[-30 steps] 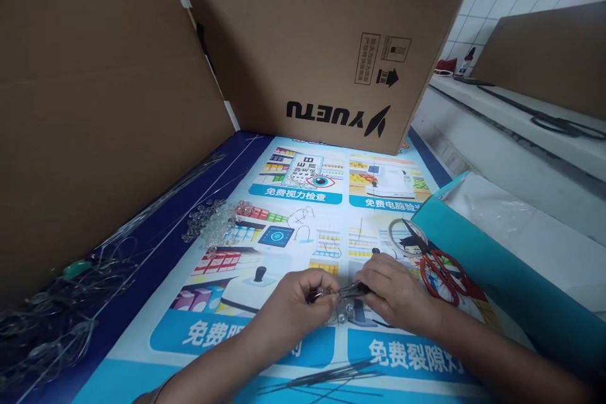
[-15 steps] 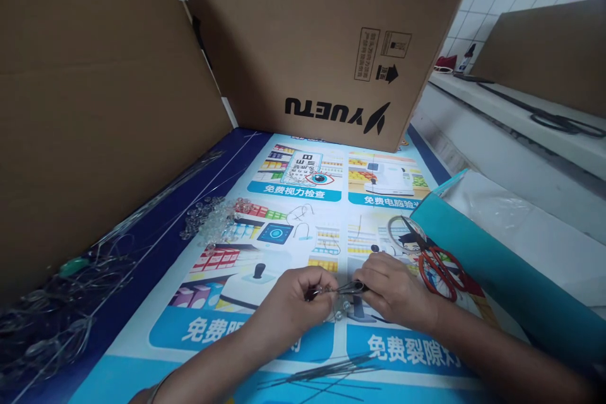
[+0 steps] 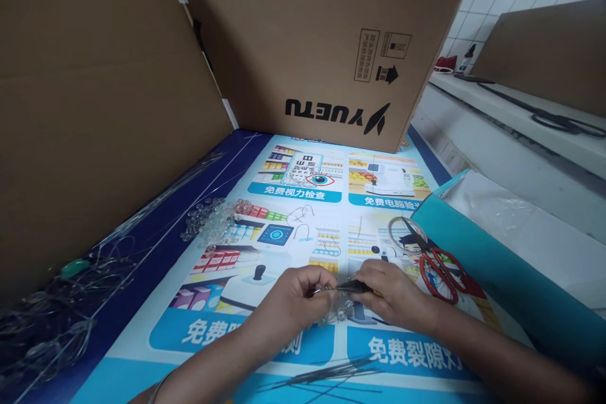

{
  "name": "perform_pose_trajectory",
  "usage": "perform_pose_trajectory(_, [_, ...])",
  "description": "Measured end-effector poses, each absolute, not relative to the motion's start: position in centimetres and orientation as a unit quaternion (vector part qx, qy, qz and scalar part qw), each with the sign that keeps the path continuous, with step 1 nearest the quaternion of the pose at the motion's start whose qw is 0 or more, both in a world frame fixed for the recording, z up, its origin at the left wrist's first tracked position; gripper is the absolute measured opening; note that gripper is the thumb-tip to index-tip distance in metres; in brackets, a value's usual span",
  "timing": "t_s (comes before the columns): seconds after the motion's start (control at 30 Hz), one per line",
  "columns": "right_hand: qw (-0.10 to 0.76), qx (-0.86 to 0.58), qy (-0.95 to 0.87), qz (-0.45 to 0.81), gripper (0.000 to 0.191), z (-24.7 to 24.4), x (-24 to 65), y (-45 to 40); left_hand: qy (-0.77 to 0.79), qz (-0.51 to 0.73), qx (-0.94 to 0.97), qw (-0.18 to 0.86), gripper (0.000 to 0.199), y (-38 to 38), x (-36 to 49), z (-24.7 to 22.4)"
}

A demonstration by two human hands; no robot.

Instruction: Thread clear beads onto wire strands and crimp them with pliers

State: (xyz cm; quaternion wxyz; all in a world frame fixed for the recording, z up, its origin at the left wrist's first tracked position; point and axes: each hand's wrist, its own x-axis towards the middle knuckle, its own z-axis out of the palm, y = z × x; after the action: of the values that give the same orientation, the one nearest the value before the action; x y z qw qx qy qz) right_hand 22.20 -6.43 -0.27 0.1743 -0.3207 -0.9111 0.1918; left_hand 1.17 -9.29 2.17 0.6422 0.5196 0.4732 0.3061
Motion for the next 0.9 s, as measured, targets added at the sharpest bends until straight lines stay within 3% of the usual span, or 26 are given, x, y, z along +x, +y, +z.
perform_pose_trajectory(0.17, [0.185,-0.309,-0.913,0.193,0.016,-0.2,22.3,-6.4,0.466,0.305,0.523,0.645,0.010,-9.3,1.1,2.0])
perform_pose_trajectory(0.47, [0.189,-0.301,-0.931,0.083,0.016,-0.1,22.6,-6.2,0.470,0.317,0.529,0.632,0.008,-9.2,1.2,1.9])
perform_pose_trajectory(0.7, [0.173,-0.355,-0.903,0.168,0.017,-0.2,22.3,-6.3,0.438,0.360,0.423,0.707,0.014,-9.3,1.1,1.6])
perform_pose_trajectory(0.9, [0.252,-0.380,-0.863,0.217,0.012,-0.5,22.2,-6.3,0.417,0.392,0.302,0.763,0.014,-9.2,1.1,0.4])
